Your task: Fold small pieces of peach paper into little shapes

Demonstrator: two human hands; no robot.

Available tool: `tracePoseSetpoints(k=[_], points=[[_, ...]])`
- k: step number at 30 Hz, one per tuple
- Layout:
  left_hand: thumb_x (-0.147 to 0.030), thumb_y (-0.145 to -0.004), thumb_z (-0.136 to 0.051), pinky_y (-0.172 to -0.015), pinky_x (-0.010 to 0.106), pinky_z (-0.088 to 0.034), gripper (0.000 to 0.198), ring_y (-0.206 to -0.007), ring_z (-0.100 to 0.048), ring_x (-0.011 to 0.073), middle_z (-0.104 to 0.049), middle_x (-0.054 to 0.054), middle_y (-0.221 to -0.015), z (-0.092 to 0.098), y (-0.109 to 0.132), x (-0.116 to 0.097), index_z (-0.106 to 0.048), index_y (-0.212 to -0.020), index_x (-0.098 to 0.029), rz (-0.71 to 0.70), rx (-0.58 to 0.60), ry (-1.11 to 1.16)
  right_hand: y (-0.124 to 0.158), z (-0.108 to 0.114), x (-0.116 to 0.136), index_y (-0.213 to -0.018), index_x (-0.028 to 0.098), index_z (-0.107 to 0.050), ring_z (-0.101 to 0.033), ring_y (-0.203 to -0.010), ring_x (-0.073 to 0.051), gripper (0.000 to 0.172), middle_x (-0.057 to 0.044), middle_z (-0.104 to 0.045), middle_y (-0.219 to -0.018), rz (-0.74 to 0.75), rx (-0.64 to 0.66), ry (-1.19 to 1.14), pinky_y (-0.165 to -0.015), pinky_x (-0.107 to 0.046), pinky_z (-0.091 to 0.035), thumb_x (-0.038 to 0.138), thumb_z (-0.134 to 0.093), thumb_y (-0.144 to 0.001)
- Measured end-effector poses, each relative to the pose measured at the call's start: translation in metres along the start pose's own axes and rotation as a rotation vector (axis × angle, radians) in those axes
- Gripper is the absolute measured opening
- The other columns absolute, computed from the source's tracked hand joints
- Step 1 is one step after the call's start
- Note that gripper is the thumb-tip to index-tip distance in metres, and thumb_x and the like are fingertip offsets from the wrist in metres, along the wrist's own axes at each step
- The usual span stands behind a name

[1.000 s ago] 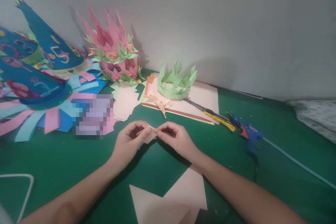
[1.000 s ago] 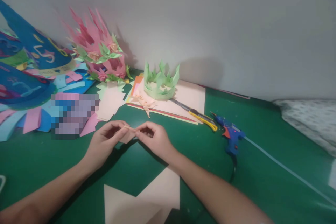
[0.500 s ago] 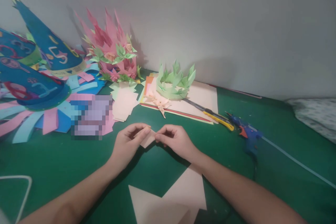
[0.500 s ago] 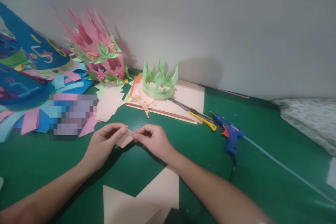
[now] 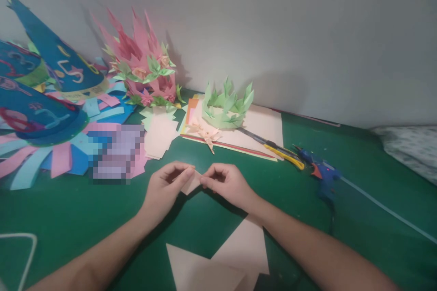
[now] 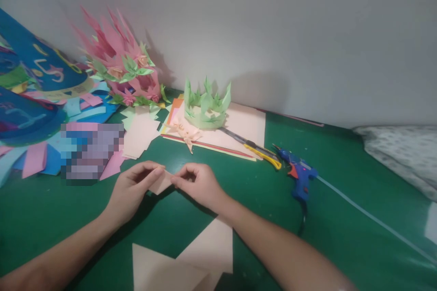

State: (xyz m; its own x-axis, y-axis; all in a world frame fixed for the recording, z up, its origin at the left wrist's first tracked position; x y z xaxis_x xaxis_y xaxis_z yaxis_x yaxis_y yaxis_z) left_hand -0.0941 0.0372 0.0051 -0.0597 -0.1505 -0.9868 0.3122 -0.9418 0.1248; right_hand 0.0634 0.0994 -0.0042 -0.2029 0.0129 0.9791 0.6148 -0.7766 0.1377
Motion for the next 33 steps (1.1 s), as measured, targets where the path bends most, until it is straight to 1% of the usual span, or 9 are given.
tracePoseSetpoints(k=[5,9,13,19,23,26,29,31,33], points=[[-0.03,-0.074,-0.062,-0.062,0.02,-0.042,0.015,-0.065,-0.052,0.0098,-0.056,-0.002,-0.068,-0.001,0.001,0.001,-0.057,-0.068,-0.018,-0.004,0.055,0.057,0.002,-0.001,0.002,-0.066,0.015,-0.056,-0.045,-0.054,-0.009,0.021,0.0,-0.056,-0.062,0.07,0.061,0.095,-0.051,-0.021,-0.037,0.034,-0.061,-0.075],[-0.03,-0.075,-0.06,-0.065,0.022,-0.045,0.013,-0.068,-0.054,0.0112,-0.059,-0.001,-0.071,-0.002,0.002,-0.002,-0.058,-0.071,-0.018,-0.025,0.089,0.014,0.003,-0.002,0.004,-0.07,0.015,-0.059,-0.039,-0.052,-0.008,0.021,0.002,-0.05,-0.059,0.118,0.094,0.152,-0.048,-0.02,-0.033,0.035,-0.057,-0.078],[-0.033,-0.073,-0.061,-0.066,0.026,-0.048,0.017,-0.068,-0.058,0.0145,-0.063,0.002,-0.071,-0.003,0.002,-0.008,-0.06,-0.071,-0.017,-0.066,0.07,-0.084,0.004,-0.003,0.003,-0.068,0.015,-0.06,-0.038,-0.052,-0.008,0.024,0.003,-0.047,-0.057,0.16,0.104,0.219,-0.048,-0.02,-0.03,0.035,-0.054,-0.08],[-0.031,-0.075,-0.059,-0.066,0.025,-0.047,0.014,-0.068,-0.058,0.0141,-0.064,0.002,-0.071,-0.003,0.003,-0.006,-0.062,-0.071,-0.017,-0.176,0.076,-0.187,0.004,-0.003,0.004,-0.052,0.016,-0.046,-0.036,-0.052,-0.008,0.032,0.004,-0.038,-0.052,0.225,0.121,0.336,-0.049,-0.02,-0.028,0.031,-0.052,-0.08],[-0.031,-0.077,-0.058,-0.065,0.025,-0.046,0.014,-0.068,-0.058,0.0143,-0.064,0.001,-0.071,-0.002,0.003,-0.003,-0.062,-0.073,-0.018,-0.235,0.031,-0.253,0.004,-0.004,0.004,-0.051,0.017,-0.041,-0.035,-0.051,-0.008,0.033,0.005,-0.037,-0.052,0.239,0.094,0.4,-0.049,-0.021,-0.027,0.029,-0.051,-0.08],[-0.03,-0.077,-0.058,-0.064,0.024,-0.047,0.014,-0.066,-0.058,0.0139,-0.064,0.001,-0.07,-0.003,0.004,-0.003,-0.063,-0.072,-0.018,-0.271,0.038,-0.275,0.004,-0.006,0.004,-0.051,0.017,-0.037,-0.035,-0.05,-0.007,0.031,0.005,-0.036,-0.051,0.266,0.096,0.424,-0.049,-0.02,-0.026,0.025,-0.051,-0.078],[-0.029,-0.077,-0.058,-0.058,0.022,-0.046,0.014,-0.062,-0.057,0.0124,-0.063,0.001,-0.067,-0.004,0.005,-0.004,-0.063,-0.069,-0.017,-0.271,0.089,-0.262,0.004,-0.007,0.002,-0.049,0.018,-0.032,-0.033,-0.049,-0.007,0.034,0.006,-0.032,-0.05,0.284,0.098,0.431,-0.048,-0.021,-0.025,0.024,-0.054,-0.074],[-0.028,-0.077,-0.057,-0.053,0.02,-0.045,0.016,-0.058,-0.055,0.011,-0.062,0.001,-0.066,-0.005,0.006,-0.005,-0.063,-0.067,-0.017,-0.243,0.116,-0.236,0.004,-0.008,0.001,-0.048,0.018,-0.029,-0.031,-0.049,-0.007,0.038,0.006,-0.029,-0.05,0.283,0.094,0.425,-0.048,-0.021,-0.024,0.025,-0.056,-0.073],[-0.029,-0.077,-0.057,-0.052,0.02,-0.045,0.017,-0.058,-0.055,0.0106,-0.061,0.001,-0.065,-0.006,0.006,-0.005,-0.062,-0.067,-0.016,-0.199,0.133,-0.196,0.004,-0.008,0.001,-0.047,0.018,-0.029,-0.031,-0.049,-0.007,0.039,0.006,-0.029,-0.05,0.272,0.089,0.407,-0.048,-0.021,-0.024,0.027,-0.056,-0.074]])
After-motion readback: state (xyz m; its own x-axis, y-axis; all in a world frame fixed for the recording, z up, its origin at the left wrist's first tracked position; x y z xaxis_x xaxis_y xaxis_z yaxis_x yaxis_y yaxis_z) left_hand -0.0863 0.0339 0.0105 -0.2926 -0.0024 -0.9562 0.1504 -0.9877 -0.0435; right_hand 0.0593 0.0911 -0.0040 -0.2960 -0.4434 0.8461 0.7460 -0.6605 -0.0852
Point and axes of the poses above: each hand's wrist, its own y-axis away from the middle knuckle, its own z-axis out of the back of the hand, x = y × z, the point moved 1 cm from there along -y, towards the middle knuckle
